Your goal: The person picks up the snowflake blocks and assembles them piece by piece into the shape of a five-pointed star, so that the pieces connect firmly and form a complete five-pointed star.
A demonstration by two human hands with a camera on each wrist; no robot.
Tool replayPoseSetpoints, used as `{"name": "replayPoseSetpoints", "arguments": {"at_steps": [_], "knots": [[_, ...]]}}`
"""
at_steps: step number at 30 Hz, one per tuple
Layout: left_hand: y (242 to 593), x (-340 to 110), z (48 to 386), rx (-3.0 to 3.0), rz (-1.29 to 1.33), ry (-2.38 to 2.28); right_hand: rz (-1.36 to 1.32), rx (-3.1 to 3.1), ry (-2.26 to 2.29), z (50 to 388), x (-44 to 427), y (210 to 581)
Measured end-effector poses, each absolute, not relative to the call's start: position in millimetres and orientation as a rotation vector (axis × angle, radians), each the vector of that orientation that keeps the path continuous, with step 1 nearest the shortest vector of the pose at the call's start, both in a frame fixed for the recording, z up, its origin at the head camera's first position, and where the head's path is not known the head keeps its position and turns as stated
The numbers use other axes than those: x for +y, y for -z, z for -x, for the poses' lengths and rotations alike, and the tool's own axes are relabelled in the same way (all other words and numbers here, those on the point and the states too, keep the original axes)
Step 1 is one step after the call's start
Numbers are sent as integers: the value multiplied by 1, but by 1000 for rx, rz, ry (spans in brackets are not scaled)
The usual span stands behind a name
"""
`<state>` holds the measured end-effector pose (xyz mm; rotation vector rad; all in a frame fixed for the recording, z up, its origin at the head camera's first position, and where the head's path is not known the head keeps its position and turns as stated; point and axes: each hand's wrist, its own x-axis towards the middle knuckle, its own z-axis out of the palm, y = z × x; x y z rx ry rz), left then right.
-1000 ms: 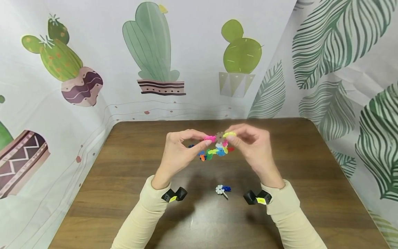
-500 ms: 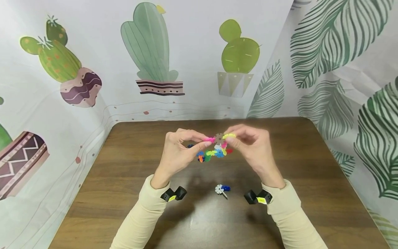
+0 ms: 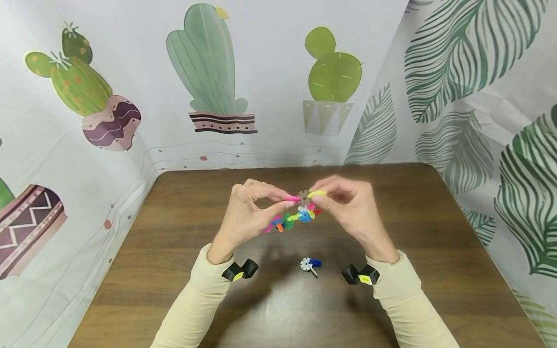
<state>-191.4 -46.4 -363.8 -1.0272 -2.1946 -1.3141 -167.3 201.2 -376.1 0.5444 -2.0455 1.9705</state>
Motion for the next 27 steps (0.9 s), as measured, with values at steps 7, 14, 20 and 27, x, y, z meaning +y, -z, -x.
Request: {"name": "replayPoseSetpoints", "arguments": {"at_steps": [7,14,20,27], "knots": [[368,-46,196,-2200,1017,1368,-525,-2044,-1958,168,197,376],[371,-61,202,-2299,965,1468,-462,-2038,-1976,169,196,377],[384,-89,212,-2390,927,1710,-375,-1877,-2075,173,205,377],[409,-91,223,-2414,933,1932,-404,-1629,-2248,177,206,379]]}}
